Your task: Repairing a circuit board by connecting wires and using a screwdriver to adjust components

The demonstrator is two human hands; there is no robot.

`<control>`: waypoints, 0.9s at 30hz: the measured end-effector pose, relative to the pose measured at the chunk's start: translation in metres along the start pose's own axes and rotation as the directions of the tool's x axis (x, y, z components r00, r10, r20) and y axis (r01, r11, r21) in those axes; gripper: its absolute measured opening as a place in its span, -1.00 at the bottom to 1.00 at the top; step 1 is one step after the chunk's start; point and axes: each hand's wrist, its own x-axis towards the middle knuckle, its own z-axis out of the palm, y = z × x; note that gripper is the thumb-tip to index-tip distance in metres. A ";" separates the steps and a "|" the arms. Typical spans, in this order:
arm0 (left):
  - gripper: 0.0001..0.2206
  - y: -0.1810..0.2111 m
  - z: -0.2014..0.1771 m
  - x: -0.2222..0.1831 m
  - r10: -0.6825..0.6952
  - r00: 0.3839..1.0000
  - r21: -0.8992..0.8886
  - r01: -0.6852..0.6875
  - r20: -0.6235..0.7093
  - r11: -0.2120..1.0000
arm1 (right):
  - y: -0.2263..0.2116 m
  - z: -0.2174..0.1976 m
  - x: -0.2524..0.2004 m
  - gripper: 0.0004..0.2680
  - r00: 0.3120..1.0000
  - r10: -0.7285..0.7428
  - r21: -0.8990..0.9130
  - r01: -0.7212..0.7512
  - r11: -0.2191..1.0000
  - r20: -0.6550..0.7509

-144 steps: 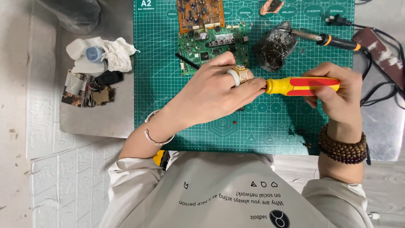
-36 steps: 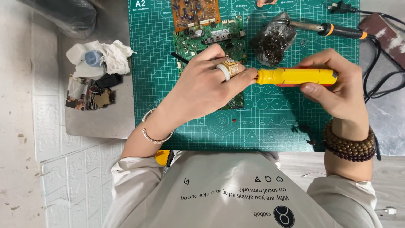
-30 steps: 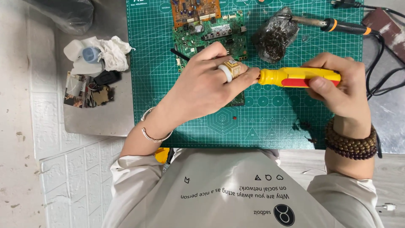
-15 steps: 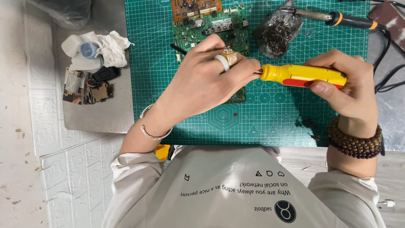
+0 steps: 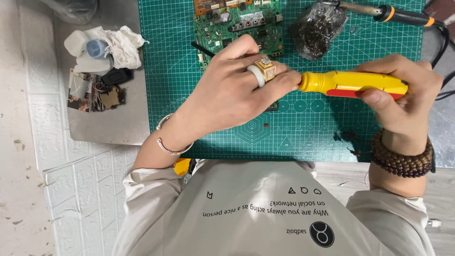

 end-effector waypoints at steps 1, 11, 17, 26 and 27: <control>-0.85 0.000 0.000 0.000 0.002 1.000 -0.006 -0.002 0.002 1.000 | -0.001 0.000 0.000 -0.61 1.000 -0.004 -0.011 0.004 1.000 -0.024; -0.92 0.003 -0.003 0.008 -0.037 0.999 0.083 0.036 0.008 0.996 | 0.000 0.004 -0.002 -0.60 0.997 -0.045 -0.030 0.044 0.999 -0.058; -0.93 0.005 -0.002 0.008 -0.015 0.999 0.141 0.020 -0.041 0.990 | 0.012 0.002 -0.006 -0.61 0.998 -0.032 -0.060 0.029 0.998 -0.061; -0.93 0.005 -0.001 0.008 -0.019 0.999 0.106 0.022 -0.028 0.994 | 0.013 0.004 -0.006 -0.59 0.994 -0.020 -0.073 0.013 0.997 -0.105; -0.92 0.005 -0.001 0.009 -0.027 1.000 0.094 0.028 -0.015 0.995 | 0.012 0.005 -0.006 -0.59 0.993 -0.014 -0.072 0.006 0.997 -0.115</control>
